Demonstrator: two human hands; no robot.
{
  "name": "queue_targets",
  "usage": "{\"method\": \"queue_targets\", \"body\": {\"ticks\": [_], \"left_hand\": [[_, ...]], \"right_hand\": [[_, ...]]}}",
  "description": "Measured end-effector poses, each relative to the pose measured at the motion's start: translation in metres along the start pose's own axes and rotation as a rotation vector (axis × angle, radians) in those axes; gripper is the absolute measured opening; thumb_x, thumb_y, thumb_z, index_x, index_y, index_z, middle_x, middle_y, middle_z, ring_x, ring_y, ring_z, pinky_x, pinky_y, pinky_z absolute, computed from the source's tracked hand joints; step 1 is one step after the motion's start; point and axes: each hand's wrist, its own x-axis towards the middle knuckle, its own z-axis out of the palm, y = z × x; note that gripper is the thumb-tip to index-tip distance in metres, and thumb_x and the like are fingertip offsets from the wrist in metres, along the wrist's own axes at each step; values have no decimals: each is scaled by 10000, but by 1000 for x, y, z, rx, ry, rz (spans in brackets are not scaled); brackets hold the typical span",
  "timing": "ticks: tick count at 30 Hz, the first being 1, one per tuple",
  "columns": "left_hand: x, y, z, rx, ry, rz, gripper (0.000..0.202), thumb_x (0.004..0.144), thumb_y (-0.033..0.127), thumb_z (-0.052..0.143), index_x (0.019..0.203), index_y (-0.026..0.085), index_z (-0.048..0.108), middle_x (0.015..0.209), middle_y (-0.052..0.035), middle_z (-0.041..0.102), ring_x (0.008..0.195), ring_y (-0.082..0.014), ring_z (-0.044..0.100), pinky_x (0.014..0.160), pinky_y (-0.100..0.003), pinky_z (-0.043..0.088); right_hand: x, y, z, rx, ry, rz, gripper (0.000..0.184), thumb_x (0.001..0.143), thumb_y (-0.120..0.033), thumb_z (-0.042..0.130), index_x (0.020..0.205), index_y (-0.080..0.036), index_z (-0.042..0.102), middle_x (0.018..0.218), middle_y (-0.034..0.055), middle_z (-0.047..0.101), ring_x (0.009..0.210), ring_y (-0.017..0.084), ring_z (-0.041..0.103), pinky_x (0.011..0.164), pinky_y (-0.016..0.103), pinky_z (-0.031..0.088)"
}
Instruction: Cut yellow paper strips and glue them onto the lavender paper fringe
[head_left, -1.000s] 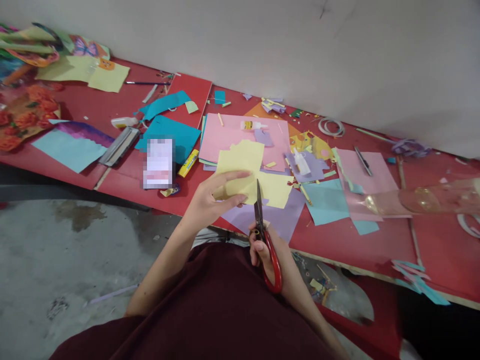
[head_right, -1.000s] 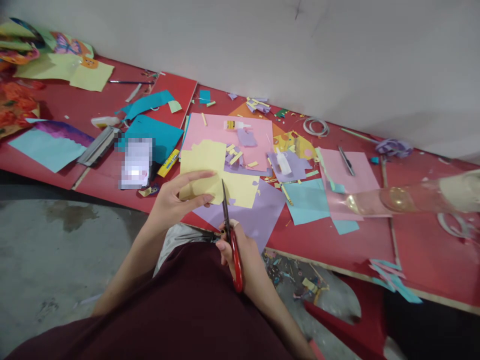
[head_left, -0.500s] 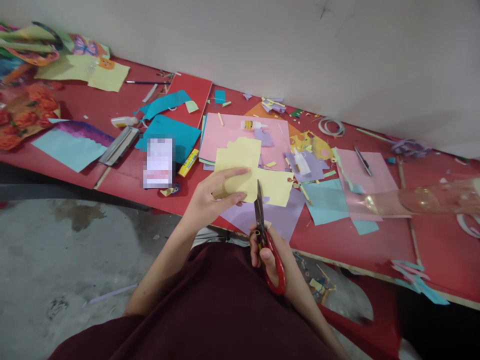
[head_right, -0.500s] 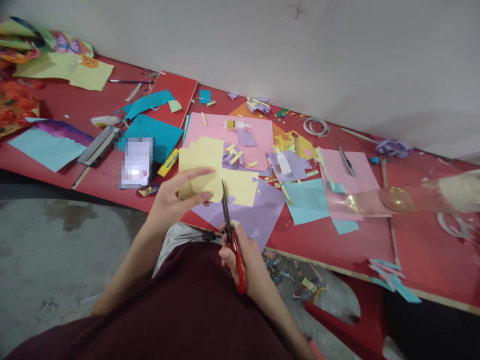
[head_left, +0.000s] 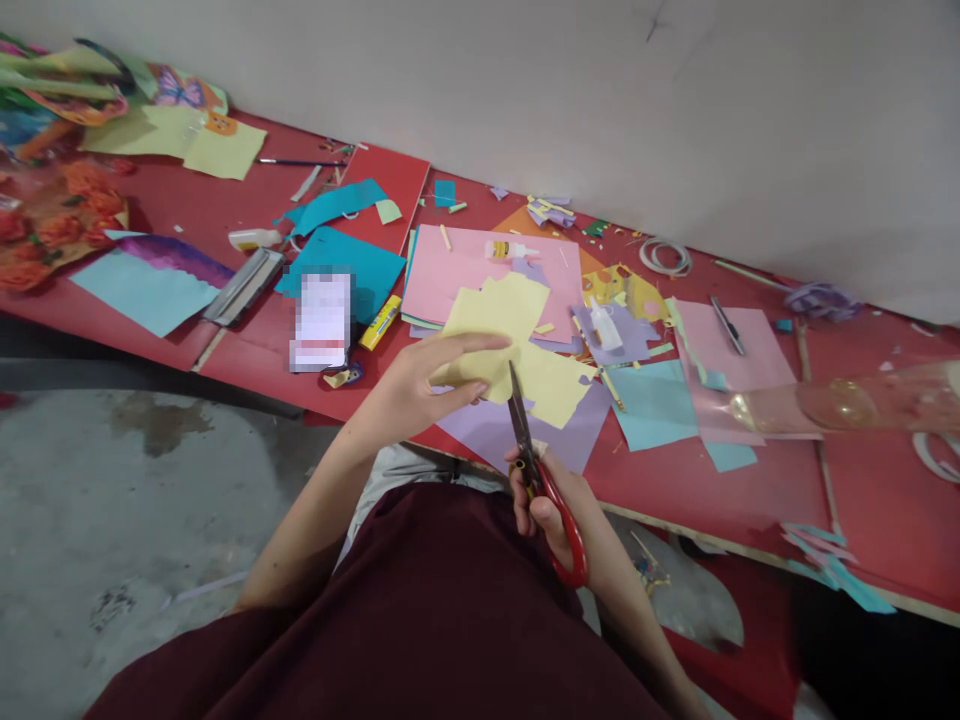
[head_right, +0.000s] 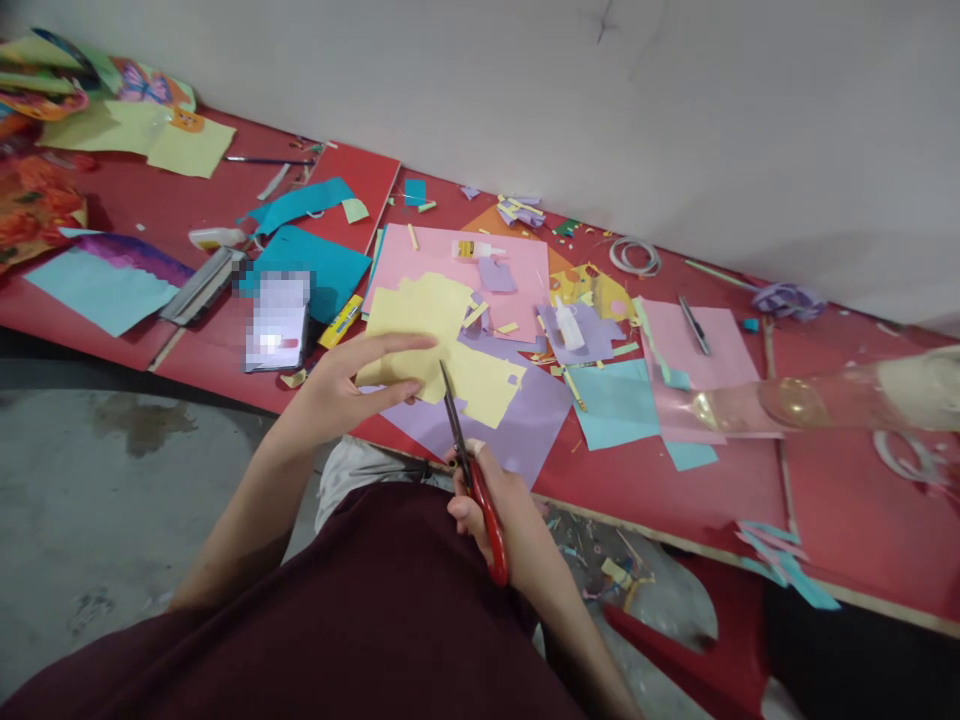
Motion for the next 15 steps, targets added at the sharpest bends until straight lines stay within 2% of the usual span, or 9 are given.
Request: {"method": "queue_targets", "body": {"ticks": [2, 8, 10, 12, 15], "left_hand": [[2, 0, -2, 29, -35, 14, 395, 904, 178, 681, 1296, 222, 667, 1347, -69, 693, 1270, -229, 636, 1099, -370, 515], [11, -7, -11, -55, -174, 17, 393, 904, 228, 696, 1296, 235, 669, 1344, -61, 694, 1264, -217, 640, 1072, -337, 534], [14, -10, -14, -103, -230, -6, 397, 898, 244, 706, 1293, 248, 673, 1348, -63, 691, 1226, -220, 664, 1010, -327, 576], [18, -11, -17, -157, -281, -37, 403, 895, 235, 703, 1296, 252, 676, 1360, -76, 682, 1131, -212, 710, 886, -293, 625], [22, -11, -20, -186, -322, -59, 411, 888, 214, 696, 1297, 251, 685, 1360, -91, 682, 1048, -201, 737, 797, -258, 637]], "right_hand": [[-1, 1, -3, 19, -9, -3, 670, 903, -818, 389, 1188, -226, 520, 746, -15, 586, 510, 125, 561, 478, 235, 444], [-1, 0, -17, -37, -97, 11, 630, 915, -795, 398, 1143, -221, 525, 726, -10, 580, 524, 136, 541, 523, 260, 444], [0, 0, -22, -73, -124, 4, 655, 904, -805, 406, 1183, -225, 527, 725, -10, 581, 534, 142, 539, 536, 267, 440], [1, 1, -26, -88, -149, -6, 684, 881, -826, 409, 1191, -230, 534, 703, -15, 573, 535, 147, 534, 533, 269, 429], [1, -1, -29, -58, -162, -4, 661, 880, -829, 402, 1126, -234, 547, 694, -15, 561, 523, 146, 521, 520, 273, 419]]}}
